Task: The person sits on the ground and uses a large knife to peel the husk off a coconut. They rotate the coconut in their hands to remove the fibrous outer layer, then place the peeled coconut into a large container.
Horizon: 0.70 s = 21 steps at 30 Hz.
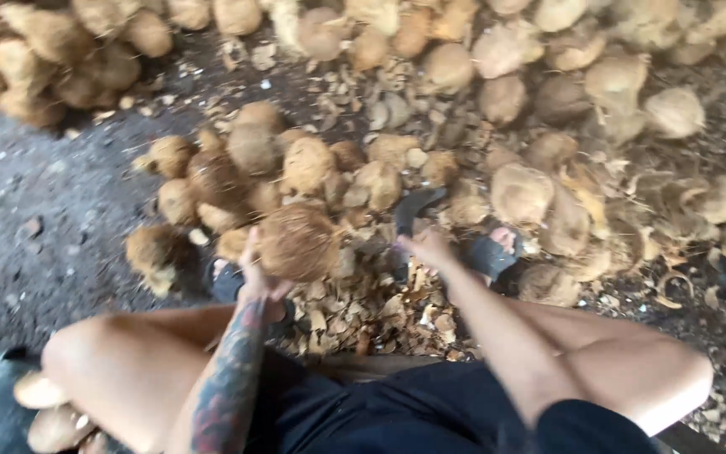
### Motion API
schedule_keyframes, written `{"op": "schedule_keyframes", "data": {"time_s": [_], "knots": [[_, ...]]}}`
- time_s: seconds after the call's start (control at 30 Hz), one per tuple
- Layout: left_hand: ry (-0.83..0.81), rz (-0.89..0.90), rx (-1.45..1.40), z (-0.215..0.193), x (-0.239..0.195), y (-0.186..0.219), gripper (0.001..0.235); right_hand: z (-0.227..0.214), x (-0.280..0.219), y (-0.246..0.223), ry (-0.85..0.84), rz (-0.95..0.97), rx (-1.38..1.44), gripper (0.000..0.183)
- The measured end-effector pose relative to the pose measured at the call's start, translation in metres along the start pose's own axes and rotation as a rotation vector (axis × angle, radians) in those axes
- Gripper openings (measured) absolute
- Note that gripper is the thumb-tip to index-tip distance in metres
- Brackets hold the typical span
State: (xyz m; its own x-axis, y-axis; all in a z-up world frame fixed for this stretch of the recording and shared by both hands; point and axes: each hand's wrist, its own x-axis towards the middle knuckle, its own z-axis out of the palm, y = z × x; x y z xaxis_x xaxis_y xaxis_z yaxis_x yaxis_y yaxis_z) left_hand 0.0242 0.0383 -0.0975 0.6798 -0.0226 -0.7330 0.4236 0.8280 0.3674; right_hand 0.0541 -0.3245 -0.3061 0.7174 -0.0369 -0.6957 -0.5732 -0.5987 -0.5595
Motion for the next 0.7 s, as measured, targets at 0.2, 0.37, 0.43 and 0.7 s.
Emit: {"op": "schedule_keyframes", "data": {"time_s": [0.2, 0.37, 0.43, 0.7], "knots": [[-0.106, -0.076, -0.165, -0.014, -0.003, -0.001, 0.07, 0.062, 0.011, -0.009, 0.321, 0.176, -0.007, 0.046], [-0.179, -0.102, -0.165, 0.027, -0.048, 0.009, 0.076, 0.022, -0.004, -0.021, 0.422, 0.165, 0.485, 0.044], [-0.148, -0.124, -0.164, 0.026, -0.052, -0.009, 0.069, -0.004, -0.089, -0.063, 0.409, 0.137, 0.523, 0.042], [-0.303, -0.014, -0.173, 0.013, -0.019, -0.012, 0.077, -0.039, -0.311, -0.206, -0.107, -0.73, 1.0, 0.037]]}}
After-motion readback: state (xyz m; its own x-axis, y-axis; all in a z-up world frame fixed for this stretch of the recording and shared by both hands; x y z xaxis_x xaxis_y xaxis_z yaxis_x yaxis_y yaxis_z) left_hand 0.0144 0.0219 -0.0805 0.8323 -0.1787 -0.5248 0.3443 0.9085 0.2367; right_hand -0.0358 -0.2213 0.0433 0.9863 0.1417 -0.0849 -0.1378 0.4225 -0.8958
